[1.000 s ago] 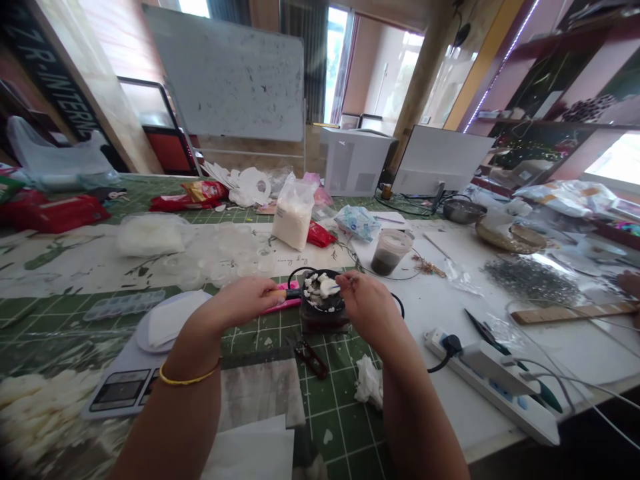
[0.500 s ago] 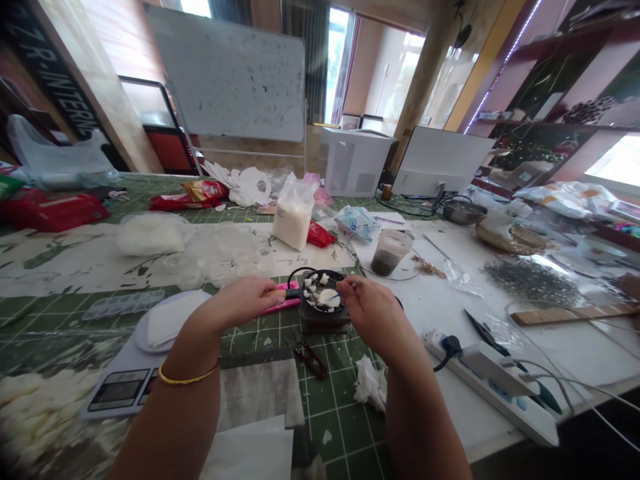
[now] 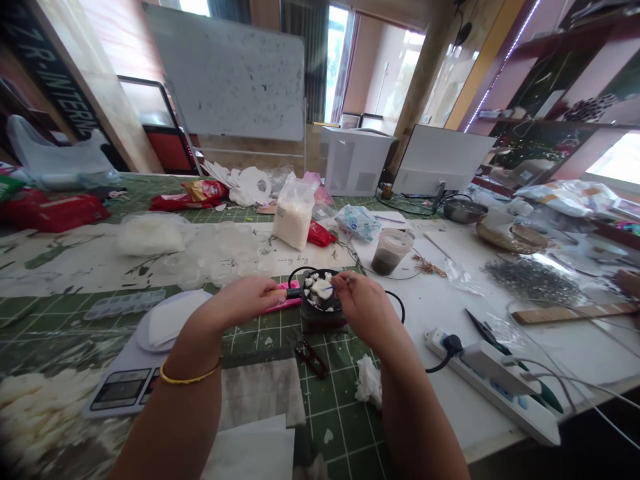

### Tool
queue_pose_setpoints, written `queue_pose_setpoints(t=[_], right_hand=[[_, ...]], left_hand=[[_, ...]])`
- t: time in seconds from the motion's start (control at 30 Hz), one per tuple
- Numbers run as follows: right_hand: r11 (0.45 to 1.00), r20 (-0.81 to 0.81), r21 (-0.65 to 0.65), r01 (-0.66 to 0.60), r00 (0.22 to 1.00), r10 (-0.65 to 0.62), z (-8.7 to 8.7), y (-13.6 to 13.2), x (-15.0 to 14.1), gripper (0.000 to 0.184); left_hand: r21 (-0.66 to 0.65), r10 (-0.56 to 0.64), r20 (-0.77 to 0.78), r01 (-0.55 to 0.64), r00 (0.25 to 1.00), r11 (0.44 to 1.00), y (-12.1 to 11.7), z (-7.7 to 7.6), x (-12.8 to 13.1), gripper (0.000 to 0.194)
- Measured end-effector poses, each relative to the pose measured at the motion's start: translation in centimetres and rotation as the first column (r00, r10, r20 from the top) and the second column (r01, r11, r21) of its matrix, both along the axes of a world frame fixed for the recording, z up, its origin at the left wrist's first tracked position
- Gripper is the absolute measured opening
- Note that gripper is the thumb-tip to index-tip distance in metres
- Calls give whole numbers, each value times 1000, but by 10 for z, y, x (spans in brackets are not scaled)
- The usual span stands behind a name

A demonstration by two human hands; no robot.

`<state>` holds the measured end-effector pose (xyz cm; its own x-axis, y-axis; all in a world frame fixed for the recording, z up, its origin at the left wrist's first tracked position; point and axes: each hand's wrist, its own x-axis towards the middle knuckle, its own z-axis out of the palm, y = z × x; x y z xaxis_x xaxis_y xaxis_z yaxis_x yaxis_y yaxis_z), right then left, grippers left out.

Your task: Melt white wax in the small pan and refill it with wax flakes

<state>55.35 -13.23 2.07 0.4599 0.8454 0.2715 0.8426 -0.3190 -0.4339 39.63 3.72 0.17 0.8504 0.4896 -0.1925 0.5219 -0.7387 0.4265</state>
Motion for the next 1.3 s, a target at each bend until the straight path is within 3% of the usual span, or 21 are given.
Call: queue_pose_setpoints(t=[0.1, 0.27, 0.43, 0.63, 0.8, 0.97, 1.13, 1.3], right_hand=[[998, 26, -5, 57, 998, -57, -1, -1, 2, 32], [999, 8, -38, -29, 1000, 30, 1, -4, -2, 35], [998, 50, -28, 48, 998, -46, 2, -4, 1, 34], [999, -6, -23, -42, 999, 42, 1, -3, -2, 37], [998, 36, -34, 57, 998, -56, 1, -3, 2, 35], [999, -10, -40, -22, 1000, 22, 3, -4, 0, 35], [998, 9, -30, 54, 999, -53, 2, -3, 3, 33], [999, -19, -39, -37, 999, 37, 1, -4, 1, 36]], left_hand=[[3, -10, 9, 10, 1000, 1000, 0, 0, 0, 38], [1, -4, 15, 4, 1000, 1000, 0, -1, -1, 37], [2, -7, 6, 7, 1000, 1000, 0, 0, -1, 38], [8, 5, 3, -5, 1000, 1000, 0, -1, 0, 38], [2, -11, 17, 11, 1000, 1000, 1, -1, -1, 37], [6, -14, 22, 14, 1000, 1000, 1, -1, -1, 37], [8, -19, 24, 19, 1000, 1000, 1, -2, -1, 37], [0, -2, 4, 2, 1000, 1000, 1, -1, -1, 38]])
